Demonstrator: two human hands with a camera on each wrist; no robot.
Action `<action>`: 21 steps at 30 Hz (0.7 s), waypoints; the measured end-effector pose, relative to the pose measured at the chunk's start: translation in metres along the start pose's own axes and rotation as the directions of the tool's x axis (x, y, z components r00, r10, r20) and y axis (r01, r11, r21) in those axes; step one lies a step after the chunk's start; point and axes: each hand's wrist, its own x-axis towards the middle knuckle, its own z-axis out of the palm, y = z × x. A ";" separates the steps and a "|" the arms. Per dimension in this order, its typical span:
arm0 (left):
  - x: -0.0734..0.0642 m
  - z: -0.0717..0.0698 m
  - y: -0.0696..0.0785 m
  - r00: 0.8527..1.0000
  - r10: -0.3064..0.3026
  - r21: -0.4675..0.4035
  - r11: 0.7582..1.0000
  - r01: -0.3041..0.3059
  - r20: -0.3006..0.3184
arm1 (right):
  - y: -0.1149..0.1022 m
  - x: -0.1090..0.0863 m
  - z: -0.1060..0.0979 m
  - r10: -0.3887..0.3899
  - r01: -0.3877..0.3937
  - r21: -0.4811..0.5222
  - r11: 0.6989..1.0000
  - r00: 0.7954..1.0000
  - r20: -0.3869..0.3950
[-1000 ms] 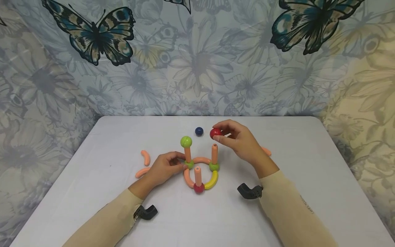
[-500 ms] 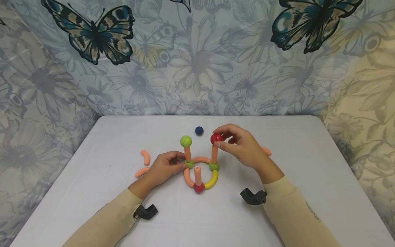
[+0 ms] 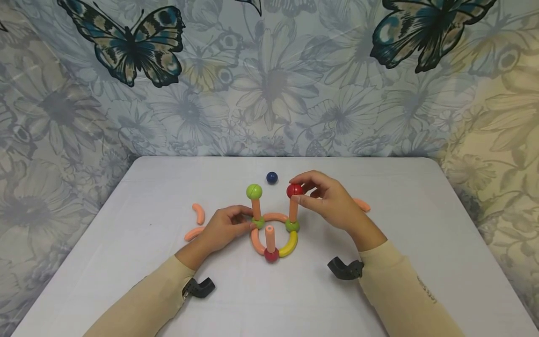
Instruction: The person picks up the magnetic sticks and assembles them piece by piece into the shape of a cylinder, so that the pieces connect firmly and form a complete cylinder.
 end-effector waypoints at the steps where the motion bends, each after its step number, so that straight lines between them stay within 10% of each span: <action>1: 0.000 0.000 0.000 1.000 0.000 0.000 1.000 0.000 0.000 | 0.000 0.000 0.000 0.000 0.000 -0.002 1.000 1.000 0.000; 21: -0.001 0.000 0.000 1.000 0.005 -0.003 1.000 -0.005 0.003 | 0.000 -0.001 0.000 0.014 -0.014 0.021 1.000 1.000 0.000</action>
